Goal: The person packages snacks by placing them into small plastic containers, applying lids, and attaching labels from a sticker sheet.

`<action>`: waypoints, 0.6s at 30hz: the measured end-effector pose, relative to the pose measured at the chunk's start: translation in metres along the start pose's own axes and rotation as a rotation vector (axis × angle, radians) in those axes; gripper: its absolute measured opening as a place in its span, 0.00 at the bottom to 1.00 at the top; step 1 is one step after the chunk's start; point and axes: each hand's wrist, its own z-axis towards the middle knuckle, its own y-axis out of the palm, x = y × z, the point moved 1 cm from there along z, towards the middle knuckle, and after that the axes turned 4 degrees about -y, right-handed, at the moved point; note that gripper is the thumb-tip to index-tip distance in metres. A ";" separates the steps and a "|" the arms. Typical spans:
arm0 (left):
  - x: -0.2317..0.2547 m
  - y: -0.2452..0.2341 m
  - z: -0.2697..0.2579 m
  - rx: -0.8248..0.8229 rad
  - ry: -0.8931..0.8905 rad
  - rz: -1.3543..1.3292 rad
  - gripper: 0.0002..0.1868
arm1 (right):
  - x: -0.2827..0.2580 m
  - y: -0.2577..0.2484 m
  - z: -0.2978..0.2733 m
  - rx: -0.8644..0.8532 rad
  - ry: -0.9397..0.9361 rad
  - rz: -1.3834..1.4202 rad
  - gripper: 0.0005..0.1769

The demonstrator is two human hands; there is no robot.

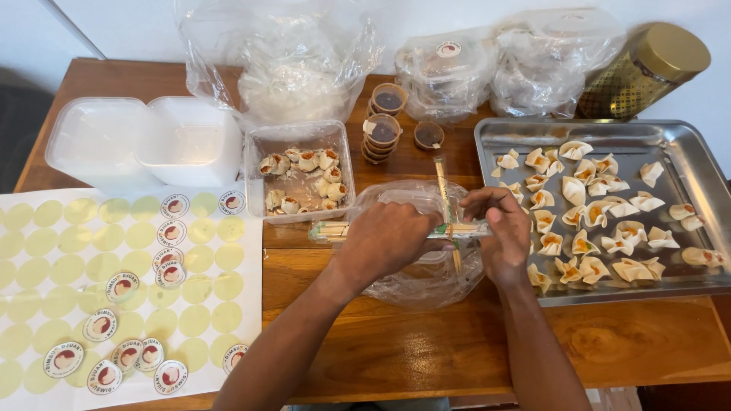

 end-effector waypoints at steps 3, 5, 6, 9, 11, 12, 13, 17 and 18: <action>0.000 0.008 0.002 0.012 0.002 0.017 0.28 | 0.001 -0.006 -0.002 -0.184 -0.092 -0.049 0.19; 0.003 0.001 0.001 0.026 -0.012 0.015 0.30 | -0.010 0.003 -0.001 -0.191 -0.134 -0.098 0.13; 0.004 -0.002 0.000 0.036 -0.021 0.010 0.33 | -0.016 0.007 -0.001 -0.193 -0.172 -0.151 0.09; 0.006 -0.004 -0.006 0.090 0.036 0.025 0.28 | -0.010 0.005 -0.002 -0.189 -0.201 -0.184 0.09; 0.007 0.002 -0.001 0.108 0.059 0.008 0.27 | -0.017 0.011 -0.003 -0.194 -0.202 -0.175 0.09; 0.008 0.005 0.001 0.124 0.089 -0.014 0.27 | -0.021 0.013 -0.003 -0.195 -0.201 -0.172 0.09; 0.008 0.004 0.000 0.126 0.086 -0.012 0.27 | -0.018 0.012 -0.003 -0.197 -0.203 -0.169 0.09; 0.007 0.002 -0.002 0.158 0.119 -0.035 0.19 | -0.003 0.005 -0.006 -0.117 -0.189 -0.115 0.09; 0.006 0.001 -0.003 0.154 0.111 -0.072 0.19 | 0.001 0.003 -0.007 -0.097 -0.187 -0.087 0.09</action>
